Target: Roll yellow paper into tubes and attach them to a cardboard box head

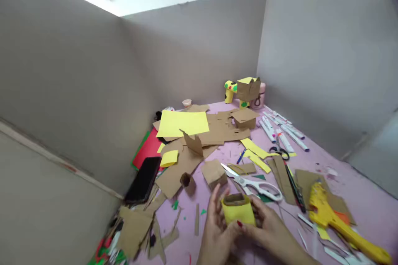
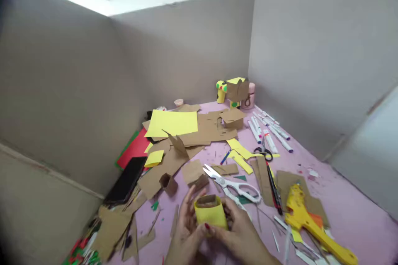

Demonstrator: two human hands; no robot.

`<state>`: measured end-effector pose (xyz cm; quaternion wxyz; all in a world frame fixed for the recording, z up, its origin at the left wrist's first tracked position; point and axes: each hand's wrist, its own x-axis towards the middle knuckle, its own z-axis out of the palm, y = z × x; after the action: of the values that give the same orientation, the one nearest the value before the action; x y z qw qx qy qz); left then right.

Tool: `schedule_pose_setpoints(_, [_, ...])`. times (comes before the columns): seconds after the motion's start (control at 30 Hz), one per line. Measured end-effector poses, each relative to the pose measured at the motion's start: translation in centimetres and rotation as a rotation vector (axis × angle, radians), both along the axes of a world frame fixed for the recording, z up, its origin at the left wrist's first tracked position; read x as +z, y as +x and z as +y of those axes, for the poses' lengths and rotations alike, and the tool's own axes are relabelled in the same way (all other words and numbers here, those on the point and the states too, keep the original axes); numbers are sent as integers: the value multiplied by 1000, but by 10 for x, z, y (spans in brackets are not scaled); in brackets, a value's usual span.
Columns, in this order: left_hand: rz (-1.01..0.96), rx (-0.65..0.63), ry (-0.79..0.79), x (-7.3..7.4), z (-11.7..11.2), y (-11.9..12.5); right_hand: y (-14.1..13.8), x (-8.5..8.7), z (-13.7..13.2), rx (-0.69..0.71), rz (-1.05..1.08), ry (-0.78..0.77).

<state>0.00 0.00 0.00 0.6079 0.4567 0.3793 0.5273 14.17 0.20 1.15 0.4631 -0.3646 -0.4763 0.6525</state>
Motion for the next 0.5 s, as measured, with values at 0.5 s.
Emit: schedule_pose_setpoints(0.5, [1009,8,593,50,5,-7,-2,0,-3,-23,-224,201])
